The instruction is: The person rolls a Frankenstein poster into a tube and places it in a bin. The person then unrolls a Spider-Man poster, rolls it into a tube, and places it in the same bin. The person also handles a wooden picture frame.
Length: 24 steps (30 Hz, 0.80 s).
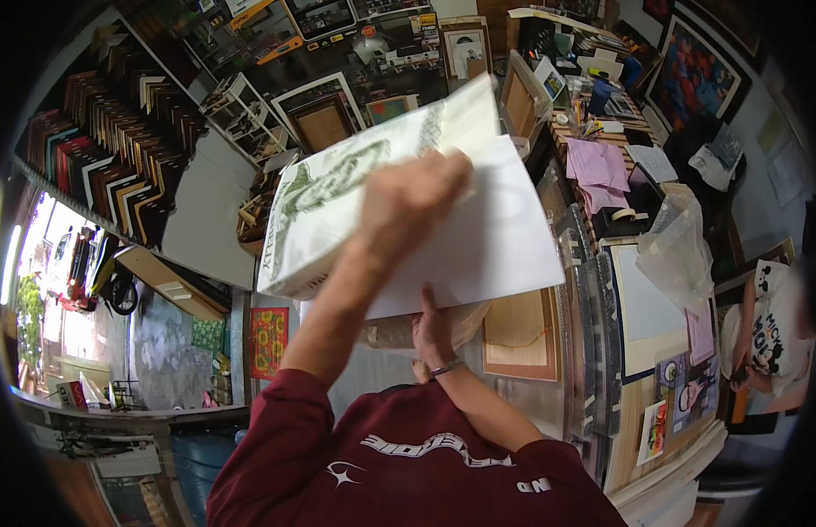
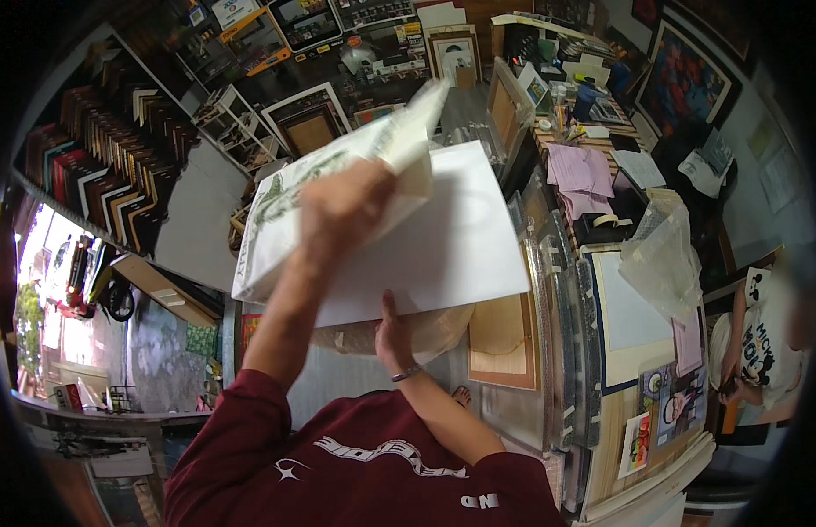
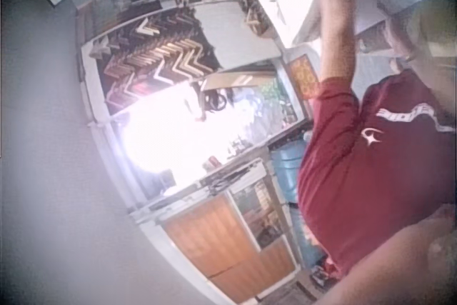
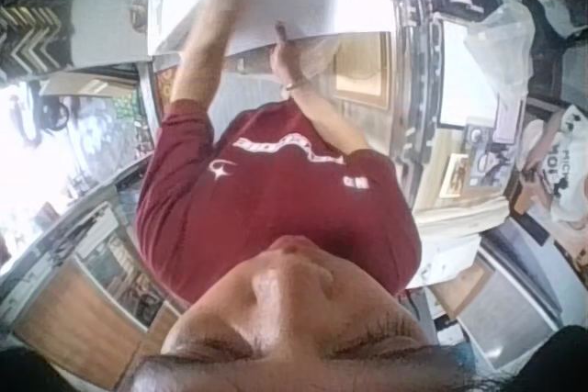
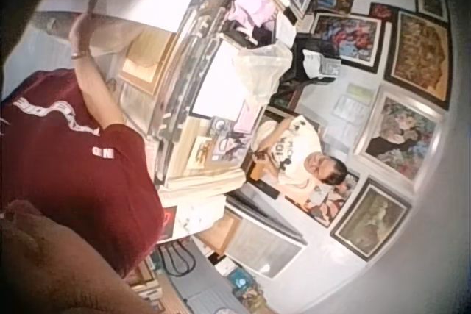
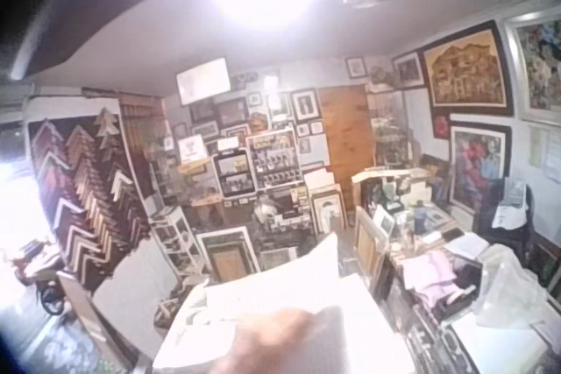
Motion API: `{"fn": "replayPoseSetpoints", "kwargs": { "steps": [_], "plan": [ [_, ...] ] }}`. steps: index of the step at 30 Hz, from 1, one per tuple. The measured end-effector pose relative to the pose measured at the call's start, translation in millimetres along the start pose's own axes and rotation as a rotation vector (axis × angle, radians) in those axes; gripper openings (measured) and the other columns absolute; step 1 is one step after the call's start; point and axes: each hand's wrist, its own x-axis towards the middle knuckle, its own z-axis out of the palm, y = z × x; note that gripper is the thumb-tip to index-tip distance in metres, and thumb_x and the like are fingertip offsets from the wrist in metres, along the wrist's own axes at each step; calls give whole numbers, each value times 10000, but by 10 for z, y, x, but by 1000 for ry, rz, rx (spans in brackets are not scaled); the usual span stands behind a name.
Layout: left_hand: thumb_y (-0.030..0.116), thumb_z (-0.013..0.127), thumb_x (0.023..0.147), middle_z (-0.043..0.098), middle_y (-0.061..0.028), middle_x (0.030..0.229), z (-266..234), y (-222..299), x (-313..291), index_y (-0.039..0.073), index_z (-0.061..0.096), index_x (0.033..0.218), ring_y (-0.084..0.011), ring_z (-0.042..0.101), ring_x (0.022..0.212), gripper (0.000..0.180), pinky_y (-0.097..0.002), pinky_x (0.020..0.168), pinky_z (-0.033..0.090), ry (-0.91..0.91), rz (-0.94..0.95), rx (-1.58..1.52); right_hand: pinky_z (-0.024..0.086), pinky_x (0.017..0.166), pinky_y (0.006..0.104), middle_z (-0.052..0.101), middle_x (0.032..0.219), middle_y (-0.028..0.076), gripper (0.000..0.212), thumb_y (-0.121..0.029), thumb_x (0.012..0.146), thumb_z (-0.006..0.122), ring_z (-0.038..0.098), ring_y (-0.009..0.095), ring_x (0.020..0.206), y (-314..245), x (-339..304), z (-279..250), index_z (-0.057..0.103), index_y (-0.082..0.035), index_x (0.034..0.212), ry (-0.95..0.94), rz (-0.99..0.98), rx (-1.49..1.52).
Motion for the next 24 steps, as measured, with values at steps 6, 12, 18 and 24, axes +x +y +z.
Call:
{"fn": "replayPoseSetpoints", "kwargs": {
  "steps": [6,12,18,24],
  "plan": [
    [66,572,836,615,-96,707,986,609,-627,50,540,944,-251,652,539,114,-361,426,522,-357,74,-229,445,1018,348,554,1267,43,394,-247,1015,600,553,154,1164,436,233,-269,470,-87,1350,-251,-115,128],
    [254,713,826,635,-116,825,856,715,-907,63,600,973,-270,680,784,266,-421,657,532,-616,-113,-384,512,755,299,618,1129,57,279,-273,1040,557,606,143,894,-240,-222,-493,531,-80,1238,-476,265,-369],
    [94,773,783,642,-162,1115,-108,-456,-1239,38,648,1094,-336,602,1122,340,-422,970,454,-78,-611,-166,516,561,219,668,764,59,176,-229,1058,516,671,105,698,-1370,-850,-1442,588,-69,1076,-202,-24,-682],
    [450,628,974,608,-260,1242,-505,-1948,-2633,-45,477,1365,-329,570,1209,649,-408,1041,428,-527,-1379,-571,500,606,282,635,745,49,219,-247,1030,576,622,129,689,-1791,-528,-977,571,-33,1078,46,-672,-1067]
  ]
}}
